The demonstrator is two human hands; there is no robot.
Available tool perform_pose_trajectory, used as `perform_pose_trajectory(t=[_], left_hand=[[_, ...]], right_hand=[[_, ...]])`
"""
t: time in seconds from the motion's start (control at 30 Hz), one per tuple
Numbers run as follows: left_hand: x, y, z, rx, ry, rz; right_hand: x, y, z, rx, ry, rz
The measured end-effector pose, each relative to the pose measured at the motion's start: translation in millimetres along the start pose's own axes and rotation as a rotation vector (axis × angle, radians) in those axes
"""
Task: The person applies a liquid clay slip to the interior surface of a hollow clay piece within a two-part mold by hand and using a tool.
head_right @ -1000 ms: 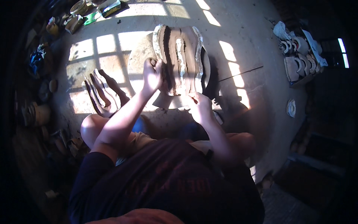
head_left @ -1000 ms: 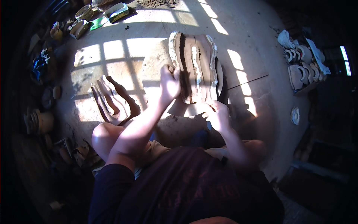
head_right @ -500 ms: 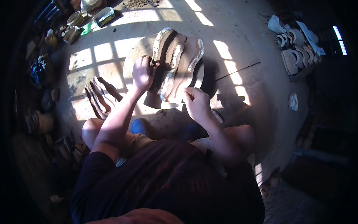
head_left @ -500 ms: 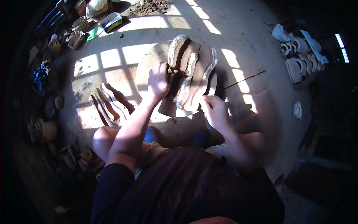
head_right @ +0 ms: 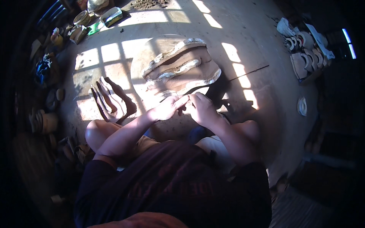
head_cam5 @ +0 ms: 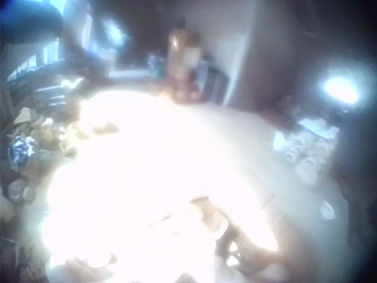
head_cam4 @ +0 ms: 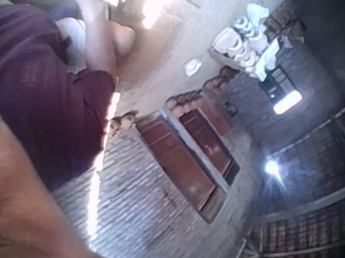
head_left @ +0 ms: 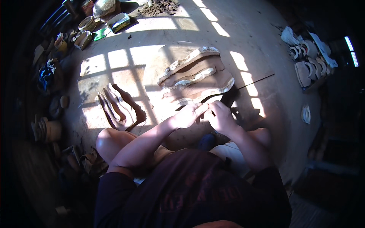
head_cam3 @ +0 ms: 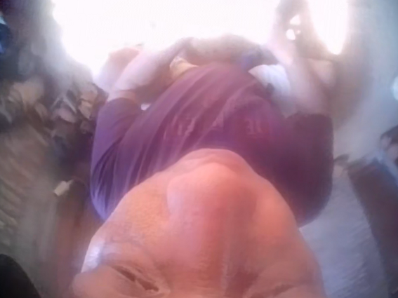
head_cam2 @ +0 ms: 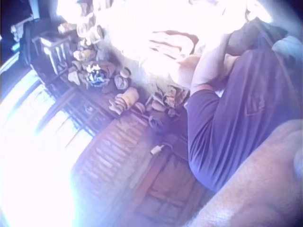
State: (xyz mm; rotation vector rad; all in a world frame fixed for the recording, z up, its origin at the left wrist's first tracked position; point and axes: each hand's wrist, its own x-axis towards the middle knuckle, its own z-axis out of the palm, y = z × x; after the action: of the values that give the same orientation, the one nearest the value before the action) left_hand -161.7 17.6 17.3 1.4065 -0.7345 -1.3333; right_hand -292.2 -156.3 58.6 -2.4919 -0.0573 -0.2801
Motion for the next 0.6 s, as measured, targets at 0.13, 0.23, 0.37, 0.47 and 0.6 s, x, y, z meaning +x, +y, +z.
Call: perform_pose_trajectory(t=[0.13, 0.23, 0.37, 0.47, 0.6], left_hand=[[-14.2, 12.4, -16.2, -0.282, 0.055, 0.154], [-8.8, 5.3, -27.7, -0.267, 0.039, 0.238], [-5.6, 1.9, -48.1, -0.172, 0.055, 0.115], [-4.7, -3.2, -56.7, -0.224, 0.042, 0.156], [-2.3, 4.9, -54.2, -0.082, 0.528, 0.427]], right_hand=[[28.7, -28.8, -13.0, 0.172, -0.058, 0.165], [36.2, -19.4, -4.6, 0.017, -0.024, -0.033], [47.9, -18.3, -1.6, -0.142, 0.009, -0.099], [62.6, -18.7, 1.6, -0.051, -0.072, -0.087], [91.8, 9.7, 9.3, -0.155, -0.048, -0.186]])
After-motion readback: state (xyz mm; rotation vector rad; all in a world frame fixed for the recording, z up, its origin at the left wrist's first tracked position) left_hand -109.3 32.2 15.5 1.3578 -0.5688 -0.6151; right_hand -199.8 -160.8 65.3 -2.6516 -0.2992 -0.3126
